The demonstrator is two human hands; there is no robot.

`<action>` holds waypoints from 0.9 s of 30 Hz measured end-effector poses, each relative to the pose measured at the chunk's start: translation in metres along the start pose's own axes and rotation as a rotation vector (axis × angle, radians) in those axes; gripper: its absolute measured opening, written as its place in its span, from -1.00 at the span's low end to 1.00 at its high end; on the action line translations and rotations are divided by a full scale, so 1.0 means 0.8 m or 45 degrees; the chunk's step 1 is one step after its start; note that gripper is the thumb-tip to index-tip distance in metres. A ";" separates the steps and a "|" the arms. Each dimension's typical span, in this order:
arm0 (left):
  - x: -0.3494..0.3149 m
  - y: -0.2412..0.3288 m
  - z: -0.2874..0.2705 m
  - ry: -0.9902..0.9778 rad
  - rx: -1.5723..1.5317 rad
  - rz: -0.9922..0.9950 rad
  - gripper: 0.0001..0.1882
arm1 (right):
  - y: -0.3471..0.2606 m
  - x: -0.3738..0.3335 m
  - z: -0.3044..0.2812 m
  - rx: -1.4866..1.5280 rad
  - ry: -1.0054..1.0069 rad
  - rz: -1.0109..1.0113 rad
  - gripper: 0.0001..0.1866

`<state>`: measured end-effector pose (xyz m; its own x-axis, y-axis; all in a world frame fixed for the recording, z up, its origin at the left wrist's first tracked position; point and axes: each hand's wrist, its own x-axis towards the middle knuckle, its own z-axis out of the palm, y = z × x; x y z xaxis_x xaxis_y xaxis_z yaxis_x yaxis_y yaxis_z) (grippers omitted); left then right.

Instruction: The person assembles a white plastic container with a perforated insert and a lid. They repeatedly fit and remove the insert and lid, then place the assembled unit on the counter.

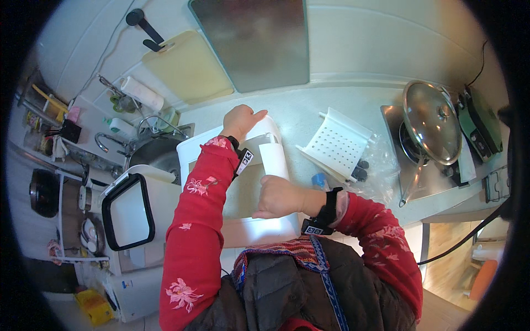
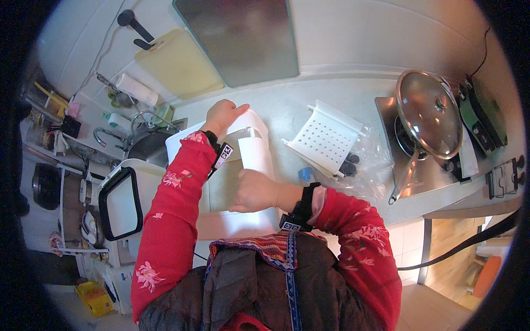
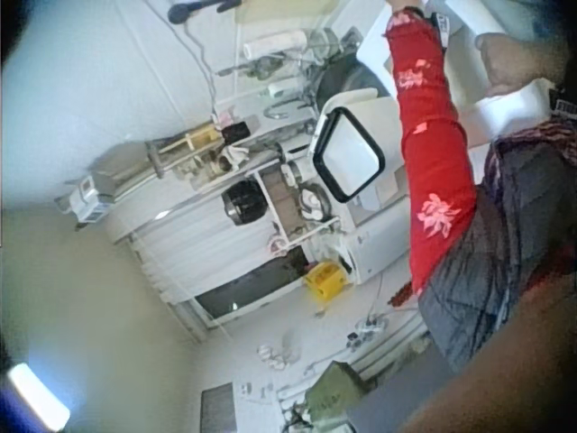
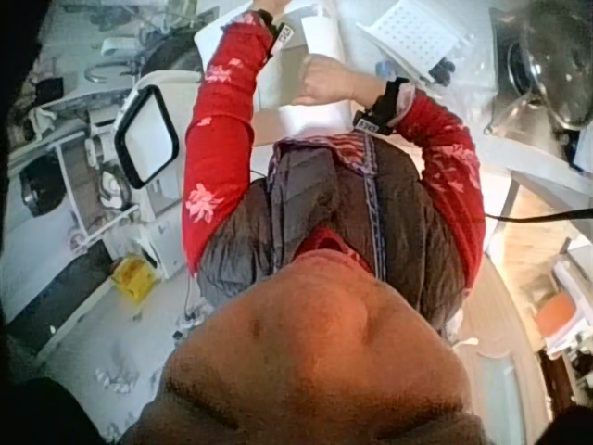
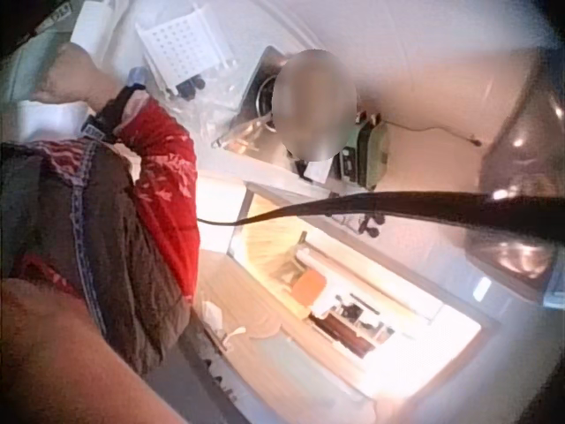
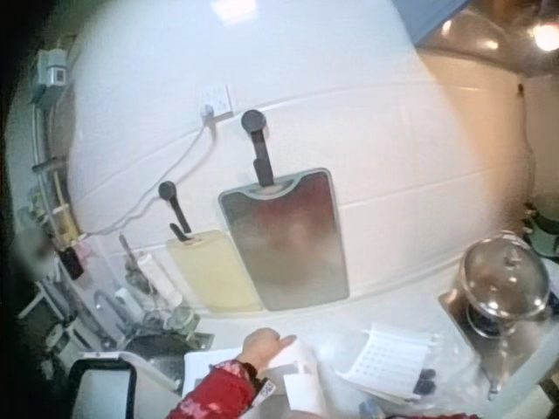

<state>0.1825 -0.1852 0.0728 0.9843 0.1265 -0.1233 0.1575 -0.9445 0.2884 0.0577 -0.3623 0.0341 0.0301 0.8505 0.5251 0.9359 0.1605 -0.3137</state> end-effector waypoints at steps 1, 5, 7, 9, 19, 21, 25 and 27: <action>0.003 0.001 0.001 -0.002 0.000 -0.005 -0.37 | 0.003 0.000 0.000 0.005 0.021 -0.011 -0.53; 0.006 -0.011 0.006 -0.005 0.009 0.021 -0.37 | 0.010 -0.001 -0.001 0.017 -0.024 0.005 -0.54; 0.005 -0.039 -0.003 -0.041 -0.070 0.011 -0.38 | 0.015 -0.003 -0.004 0.001 -0.104 0.007 -0.54; -0.003 -0.083 -0.022 -0.112 -0.120 -0.002 -0.39 | 0.023 -0.007 -0.012 -0.038 -0.165 -0.014 -0.54; -0.108 -0.231 -0.057 -0.248 -0.345 0.006 -0.59 | 0.033 0.022 -0.074 -0.165 -0.777 0.376 -0.56; -0.115 -0.229 -0.057 -0.175 -0.346 -0.013 -0.56 | 0.009 0.052 -0.049 -0.077 -0.878 0.661 -0.50; -0.121 -0.222 -0.064 -0.119 -0.271 -0.050 -0.52 | -0.060 0.125 0.051 0.481 -0.452 1.186 -0.37; -0.127 -0.218 -0.065 -0.062 -0.233 -0.039 -0.54 | -0.074 0.143 0.078 0.875 -0.366 1.276 -0.41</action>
<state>0.0595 -0.0172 0.0844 0.9744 0.1355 -0.1796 0.2040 -0.8689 0.4510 -0.0162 -0.2430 0.0632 0.4645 0.8141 -0.3486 0.1658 -0.4666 -0.8688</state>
